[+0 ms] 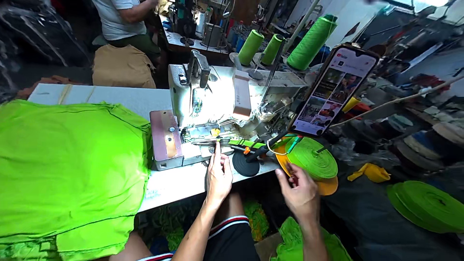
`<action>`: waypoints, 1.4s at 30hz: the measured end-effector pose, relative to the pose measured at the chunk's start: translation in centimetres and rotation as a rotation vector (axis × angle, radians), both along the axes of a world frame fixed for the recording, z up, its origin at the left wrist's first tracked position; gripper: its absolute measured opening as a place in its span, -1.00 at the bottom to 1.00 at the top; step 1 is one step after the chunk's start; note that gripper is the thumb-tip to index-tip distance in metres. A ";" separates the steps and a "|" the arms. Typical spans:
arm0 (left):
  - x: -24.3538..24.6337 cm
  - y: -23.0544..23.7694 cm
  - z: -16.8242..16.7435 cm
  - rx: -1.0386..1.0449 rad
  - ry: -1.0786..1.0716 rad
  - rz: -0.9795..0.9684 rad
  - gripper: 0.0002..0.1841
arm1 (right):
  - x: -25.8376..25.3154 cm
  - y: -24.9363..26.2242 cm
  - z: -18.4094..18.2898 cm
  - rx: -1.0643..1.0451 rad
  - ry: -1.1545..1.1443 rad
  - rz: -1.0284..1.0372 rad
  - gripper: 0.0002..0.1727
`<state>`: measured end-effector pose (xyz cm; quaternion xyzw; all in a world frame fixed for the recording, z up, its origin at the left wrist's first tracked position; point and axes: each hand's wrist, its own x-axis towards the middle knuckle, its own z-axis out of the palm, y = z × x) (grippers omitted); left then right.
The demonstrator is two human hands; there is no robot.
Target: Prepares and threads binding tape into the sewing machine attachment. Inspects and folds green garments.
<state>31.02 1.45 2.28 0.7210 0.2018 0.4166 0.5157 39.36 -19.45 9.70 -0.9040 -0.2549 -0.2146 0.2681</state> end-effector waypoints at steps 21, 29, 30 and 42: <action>-0.5 0.4 0.8 -0.020 0.041 -0.057 -0.32 | -1.0 -4.4 0.6 0.086 -0.002 -0.102 -0.44; -1.7 0.8 0.6 -0.010 0.008 -0.071 -0.37 | -5.8 7.4 0.2 0.127 0.179 0.449 -0.55; -2.2 0.9 0.6 -0.018 0.008 -0.063 -0.39 | -5.9 8.8 0.0 0.116 0.157 0.459 -0.56; -7.0 2.0 1.9 -0.130 0.017 -0.035 -0.59 | -5.6 16.2 -0.8 0.075 0.098 0.424 -0.60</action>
